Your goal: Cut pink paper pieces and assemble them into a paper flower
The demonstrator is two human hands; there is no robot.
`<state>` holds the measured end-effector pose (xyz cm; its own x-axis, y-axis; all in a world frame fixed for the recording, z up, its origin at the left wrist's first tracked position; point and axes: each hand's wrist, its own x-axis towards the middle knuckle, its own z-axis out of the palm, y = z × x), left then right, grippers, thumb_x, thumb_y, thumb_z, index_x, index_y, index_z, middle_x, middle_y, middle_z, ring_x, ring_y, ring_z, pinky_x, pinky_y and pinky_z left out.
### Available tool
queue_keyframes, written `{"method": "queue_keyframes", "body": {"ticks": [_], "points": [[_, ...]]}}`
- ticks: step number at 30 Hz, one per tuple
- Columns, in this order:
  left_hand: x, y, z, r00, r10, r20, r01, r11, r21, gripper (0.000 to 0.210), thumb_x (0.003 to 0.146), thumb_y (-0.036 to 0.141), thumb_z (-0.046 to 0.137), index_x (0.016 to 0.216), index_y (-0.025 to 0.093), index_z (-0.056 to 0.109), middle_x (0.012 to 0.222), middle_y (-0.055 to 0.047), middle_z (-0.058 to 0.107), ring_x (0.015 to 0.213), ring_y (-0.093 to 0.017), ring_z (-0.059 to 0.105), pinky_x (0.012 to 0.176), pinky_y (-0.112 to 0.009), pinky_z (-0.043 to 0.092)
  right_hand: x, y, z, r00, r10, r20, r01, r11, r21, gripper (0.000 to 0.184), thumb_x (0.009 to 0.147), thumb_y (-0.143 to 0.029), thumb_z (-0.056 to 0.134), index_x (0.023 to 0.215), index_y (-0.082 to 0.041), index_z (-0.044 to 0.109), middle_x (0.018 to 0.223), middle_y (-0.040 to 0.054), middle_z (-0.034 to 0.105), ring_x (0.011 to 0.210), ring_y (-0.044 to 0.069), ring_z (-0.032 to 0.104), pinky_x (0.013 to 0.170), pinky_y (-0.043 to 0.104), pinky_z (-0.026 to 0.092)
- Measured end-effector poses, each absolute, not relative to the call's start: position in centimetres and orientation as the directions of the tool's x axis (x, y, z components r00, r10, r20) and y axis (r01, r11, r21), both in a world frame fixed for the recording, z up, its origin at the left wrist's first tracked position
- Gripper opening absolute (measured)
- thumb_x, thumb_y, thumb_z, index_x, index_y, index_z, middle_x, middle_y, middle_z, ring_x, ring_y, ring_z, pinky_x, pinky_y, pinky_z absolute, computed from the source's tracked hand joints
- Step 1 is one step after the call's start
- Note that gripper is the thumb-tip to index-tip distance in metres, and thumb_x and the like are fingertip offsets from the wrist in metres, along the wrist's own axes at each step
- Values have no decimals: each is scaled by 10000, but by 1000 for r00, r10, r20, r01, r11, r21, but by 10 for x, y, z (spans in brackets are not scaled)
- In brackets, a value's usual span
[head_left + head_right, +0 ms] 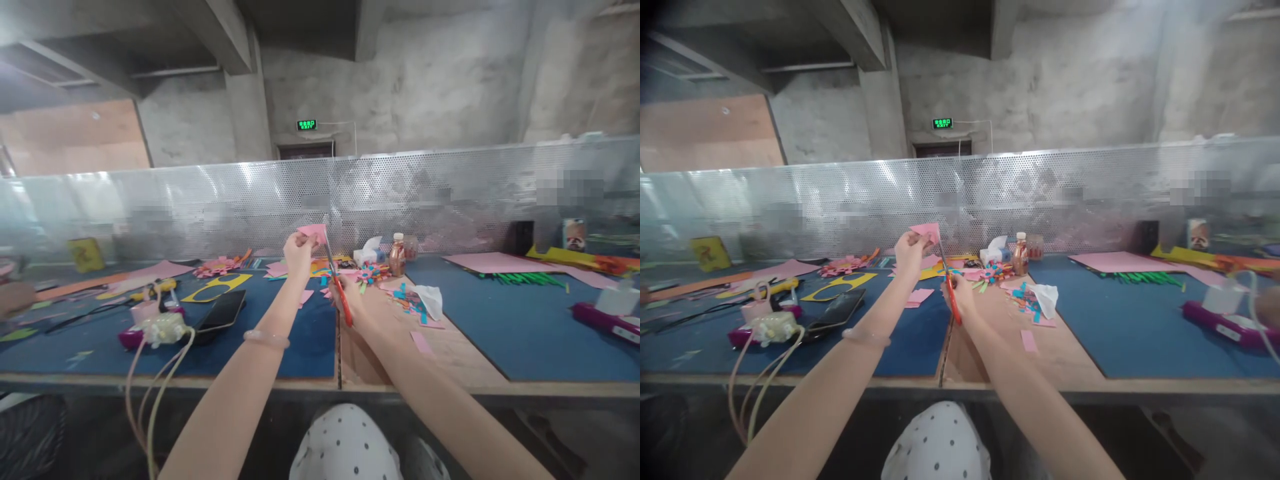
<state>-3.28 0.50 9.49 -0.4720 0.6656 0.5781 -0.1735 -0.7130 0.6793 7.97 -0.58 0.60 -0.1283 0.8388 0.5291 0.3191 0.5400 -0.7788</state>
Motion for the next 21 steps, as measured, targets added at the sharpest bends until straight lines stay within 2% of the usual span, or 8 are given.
{"method": "queue_keyframes", "body": {"ticks": [6, 11, 21], "points": [[-31, -4, 99, -456, 706, 542, -241, -684, 689, 212, 624, 207, 657, 759, 152, 502, 671, -6, 593, 620, -148, 624, 657, -334, 518, 79, -13, 11, -149, 882, 447, 279, 472, -837, 216, 733, -313, 458, 849, -150, 540, 677, 41, 575, 580, 146, 536, 489, 228, 434], [-30, -5, 104, -422, 722, 548, -301, -682, 667, 228, 614, 187, 666, 769, 138, 506, 691, -30, 620, 638, -172, 644, 661, -360, 526, 82, -14, 14, -134, 873, 469, 275, 488, -829, 214, 726, -294, 449, 839, -146, 555, 722, 57, 588, 626, 167, 559, 545, 258, 454], [-24, -8, 100, -420, 723, 549, -250, -674, 696, 153, 635, 147, 654, 711, 137, 521, 654, -24, 622, 650, -166, 647, 701, -350, 527, 83, -13, 13, -127, 858, 498, 252, 513, -820, 176, 725, -269, 462, 785, -133, 556, 669, 38, 575, 583, 134, 532, 531, 222, 426]]}}
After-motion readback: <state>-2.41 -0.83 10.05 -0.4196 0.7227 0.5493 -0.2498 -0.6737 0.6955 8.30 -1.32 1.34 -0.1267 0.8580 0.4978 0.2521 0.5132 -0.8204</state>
